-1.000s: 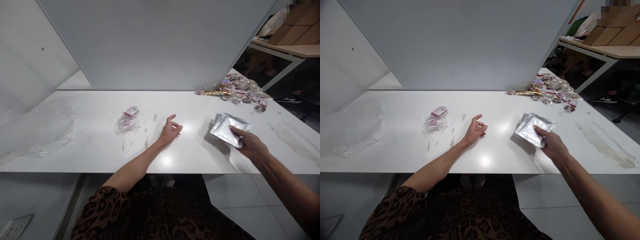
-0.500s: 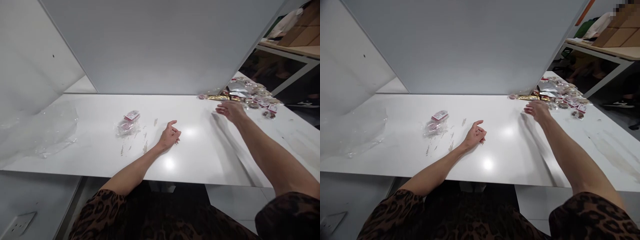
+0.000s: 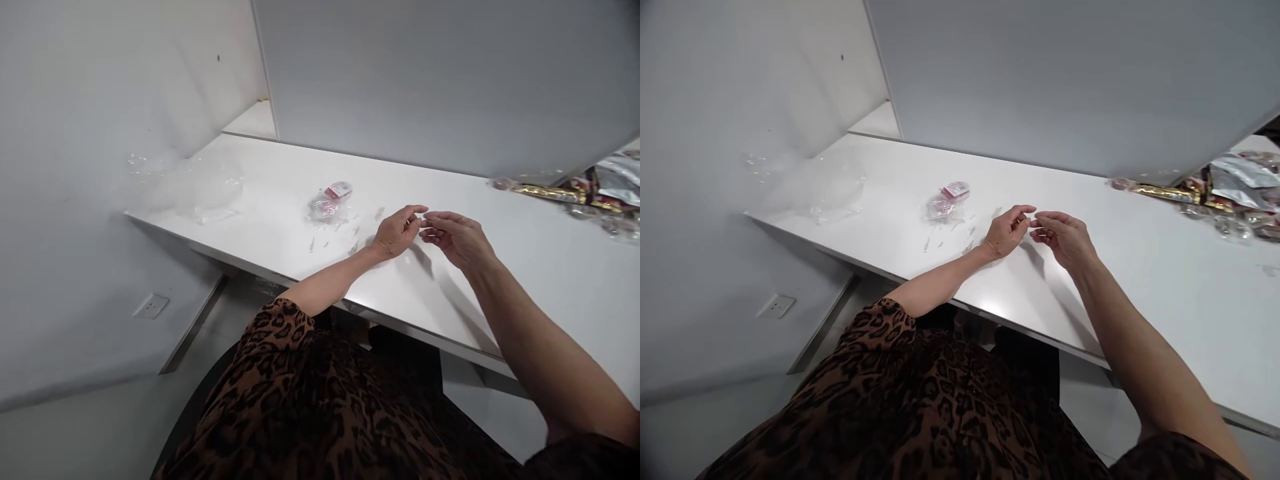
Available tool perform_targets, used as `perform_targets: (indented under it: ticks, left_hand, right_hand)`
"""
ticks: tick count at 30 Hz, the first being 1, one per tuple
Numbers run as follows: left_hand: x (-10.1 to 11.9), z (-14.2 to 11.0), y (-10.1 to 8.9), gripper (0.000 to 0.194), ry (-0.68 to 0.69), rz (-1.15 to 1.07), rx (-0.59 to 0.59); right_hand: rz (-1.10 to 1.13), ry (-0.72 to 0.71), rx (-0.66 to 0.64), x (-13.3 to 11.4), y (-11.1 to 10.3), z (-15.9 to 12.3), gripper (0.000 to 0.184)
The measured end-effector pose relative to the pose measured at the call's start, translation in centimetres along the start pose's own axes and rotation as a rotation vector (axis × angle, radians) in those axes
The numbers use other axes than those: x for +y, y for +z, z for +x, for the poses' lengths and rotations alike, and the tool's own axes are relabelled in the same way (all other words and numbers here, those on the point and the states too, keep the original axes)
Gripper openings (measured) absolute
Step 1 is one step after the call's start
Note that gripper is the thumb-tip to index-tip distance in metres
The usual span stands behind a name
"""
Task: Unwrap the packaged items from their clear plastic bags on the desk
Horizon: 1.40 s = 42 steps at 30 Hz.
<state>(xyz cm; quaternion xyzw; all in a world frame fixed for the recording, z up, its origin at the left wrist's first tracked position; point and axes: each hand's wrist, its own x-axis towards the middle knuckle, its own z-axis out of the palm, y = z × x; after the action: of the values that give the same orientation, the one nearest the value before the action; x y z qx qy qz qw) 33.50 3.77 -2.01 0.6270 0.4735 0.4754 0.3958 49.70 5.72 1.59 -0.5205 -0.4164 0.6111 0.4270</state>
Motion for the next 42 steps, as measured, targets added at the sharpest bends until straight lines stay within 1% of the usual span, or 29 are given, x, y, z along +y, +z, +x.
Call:
perform_targets:
  ticks: [2, 4, 5, 7, 9, 10, 12, 14, 15, 16, 17, 18, 19, 20, 21, 22, 24, 25, 26, 28, 30, 32, 34, 36, 38, 42]
  left_hand:
    - [0.3, 0.2, -1.7, 0.033, 0.085, 0.155, 0.113]
    - [0.6, 0.7, -3.9, 0.037, 0.124, 0.364, 0.215]
    - [0.8, 1.0, -5.1, 0.039, 0.107, 0.489, 0.254]
    - [1.1, 1.7, -7.5, 0.043, -0.013, 0.750, 0.303]
    - [1.0, 2.5, -9.7, 0.048, -0.188, 0.963, 0.300]
    - [0.9, 2.9, -10.6, 0.050, -0.269, 1.034, 0.271]
    - [0.6, 3.6, -12.1, 0.050, -0.391, 1.108, 0.172]
    - [0.5, 4.0, -13.3, 0.046, -0.455, 1.123, 0.094]
    - [0.6, 4.1, -13.7, 0.044, -0.466, 1.115, 0.094]
    - [0.8, 4.3, -14.0, 0.042, -0.459, 1.090, 0.125]
    - [1.2, 4.4, -14.1, 0.041, -0.437, 1.038, 0.181]
    - [1.8, 4.5, -14.1, 0.041, -0.406, 0.948, 0.251]
    - [2.4, 4.6, -13.9, 0.043, -0.373, 0.812, 0.321]
    - [3.0, 4.7, -13.5, 0.045, -0.348, 0.631, 0.378]
    - [3.6, 4.8, -12.8, 0.047, -0.339, 0.418, 0.407]
    - [4.2, 4.9, -12.0, 0.047, -0.349, 0.187, 0.405]
    - [4.9, 4.9, -9.9, 0.050, -0.419, -0.255, 0.335]
    - [5.1, 4.9, -8.8, 0.051, -0.466, -0.435, 0.284]
    - [5.1, 4.7, -7.6, 0.050, -0.513, -0.577, 0.232]
    - [4.8, 4.3, -5.5, 0.046, -0.588, -0.759, 0.158]
    - [4.3, 3.8, -4.0, 0.044, -0.632, -0.842, 0.132]
    - [3.7, 3.5, -3.2, 0.046, -0.643, -0.882, 0.136]
    - [3.2, 3.3, -3.1, 0.049, -0.641, -0.899, 0.148]
    - [2.9, 3.2, -3.4, 0.050, -0.659, -0.881, 0.128]
    - [2.6, 3.1, -3.9, 0.053, -0.700, -0.831, 0.066]
    - [2.1, 2.8, -4.3, 0.060, -0.734, -0.750, -0.150]
  right_hand:
    - [0.044, -0.014, -0.029, 0.0, 3.1, 0.1, 0.011]
    - [0.068, -0.016, -0.027, 0.3, 5.5, 0.3, 0.011]
    - [0.077, -0.014, -0.012, 0.5, 6.4, 0.3, 0.011]
    - [0.096, -0.003, 0.042, 1.2, 7.4, 0.4, 0.012]
    - [0.125, 0.013, 0.086, 1.9, 7.4, 0.6, 0.013]
    - [0.141, 0.019, 0.095, 2.3, 7.2, 0.7, 0.013]
    - [0.172, 0.022, 0.091, 2.8, 6.4, 0.9, 0.013]
    - [0.189, 0.024, 0.088, 2.9, 5.6, 1.3, 0.012]
    - [0.192, 0.024, 0.092, 2.9, 5.3, 1.5, 0.012]
    - [0.194, 0.025, 0.095, 2.9, 5.0, 1.6, 0.013]
    - [0.195, 0.025, 0.096, 2.8, 4.9, 1.8, 0.013]
    - [0.198, 0.023, 0.090, 2.7, 4.8, 1.9, 0.014]
    - [0.203, 0.018, 0.079, 2.6, 4.8, 2.0, 0.015]
    - [0.210, 0.011, 0.063, 2.5, 4.8, 2.0, 0.017]
    - [0.219, 0.000, 0.042, 2.4, 4.9, 2.0, 0.020]
    - [0.231, -0.011, 0.019, 2.3, 5.0, 2.0, 0.025]
    - [0.264, -0.038, -0.017, 2.0, 5.1, 1.8, 0.037]
    - [0.281, -0.056, -0.027, 1.8, 5.2, 1.7, 0.044]
    - [0.295, -0.075, -0.032, 1.5, 5.2, 1.6, 0.050]
    - [0.311, -0.123, -0.026, 1.1, 5.2, 1.4, 0.059]
    - [0.307, -0.173, -0.013, 0.9, 5.0, 1.4, 0.063]
    - [0.270, -0.212, -0.006, 0.8, 4.6, 1.6, 0.067]
    - [0.204, -0.236, -0.014, 1.0, 4.2, 1.9, 0.074]
    - [0.136, -0.258, -0.030, 1.2, 3.7, 2.2, 0.079]
    - [0.096, -0.297, -0.029, 1.3, 3.3, 2.5, 0.073]
    - [0.089, -0.357, 0.023, 0.8, 2.6, 2.8, 0.048]
